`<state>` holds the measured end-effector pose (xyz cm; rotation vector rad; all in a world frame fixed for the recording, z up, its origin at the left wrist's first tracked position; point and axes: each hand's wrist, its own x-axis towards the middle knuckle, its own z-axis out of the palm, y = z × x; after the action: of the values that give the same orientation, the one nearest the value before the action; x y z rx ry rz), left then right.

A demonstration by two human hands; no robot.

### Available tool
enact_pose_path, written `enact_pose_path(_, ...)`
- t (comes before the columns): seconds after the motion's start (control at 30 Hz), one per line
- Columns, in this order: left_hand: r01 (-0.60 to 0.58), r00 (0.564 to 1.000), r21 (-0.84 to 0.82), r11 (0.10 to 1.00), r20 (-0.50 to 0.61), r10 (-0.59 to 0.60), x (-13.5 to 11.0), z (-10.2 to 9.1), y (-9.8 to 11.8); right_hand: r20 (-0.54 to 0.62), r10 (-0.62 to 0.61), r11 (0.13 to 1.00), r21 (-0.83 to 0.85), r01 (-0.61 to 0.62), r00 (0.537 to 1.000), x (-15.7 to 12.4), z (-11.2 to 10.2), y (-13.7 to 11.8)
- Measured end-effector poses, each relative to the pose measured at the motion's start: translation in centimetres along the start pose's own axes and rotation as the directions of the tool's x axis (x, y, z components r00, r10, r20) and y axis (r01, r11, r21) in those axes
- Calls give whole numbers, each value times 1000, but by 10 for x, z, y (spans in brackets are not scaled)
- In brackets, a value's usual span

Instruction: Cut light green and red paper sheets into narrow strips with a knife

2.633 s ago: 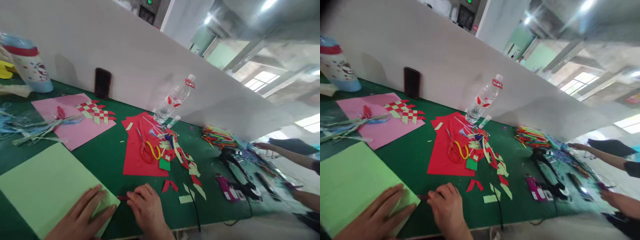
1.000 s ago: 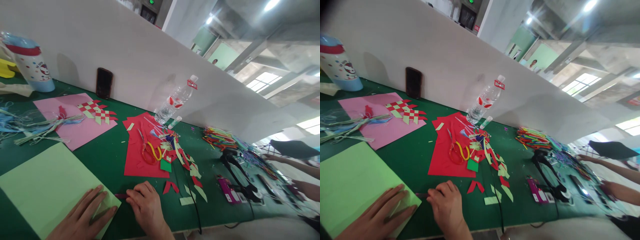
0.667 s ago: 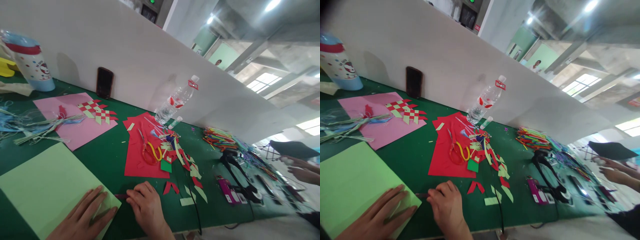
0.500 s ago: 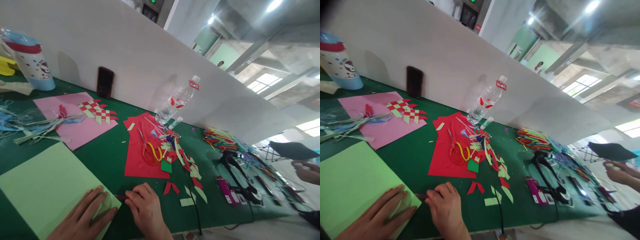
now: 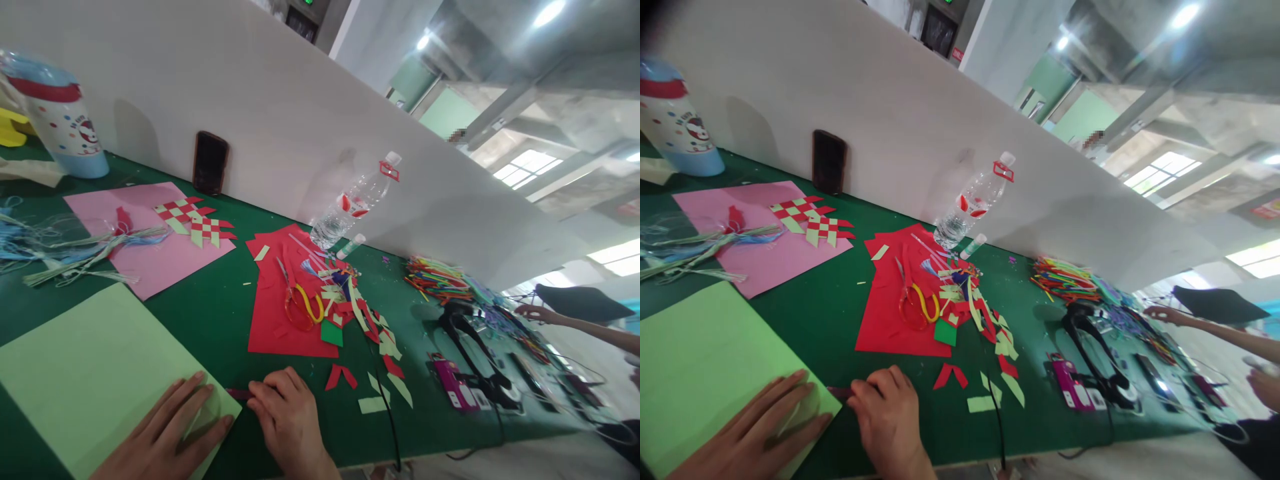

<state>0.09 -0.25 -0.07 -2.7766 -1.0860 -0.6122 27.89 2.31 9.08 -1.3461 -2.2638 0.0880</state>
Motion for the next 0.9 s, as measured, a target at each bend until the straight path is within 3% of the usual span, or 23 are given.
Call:
enact_pose_path(0.27,-2,1000,8,1000,29,1,-3,3,1,-6,13,1000,10,-13,1000,-1,2,-1)
enact_pose_path(0.43,55,996,-49,997,73,-52,-8,8,1,-2,19,1000,-2,-19,1000,-2,2,2)
enact_pose_path(0.9,2,1000,27,1000,-8,-2,0,-4,2,-20,17,1000,21,-17,1000,4,5,1)
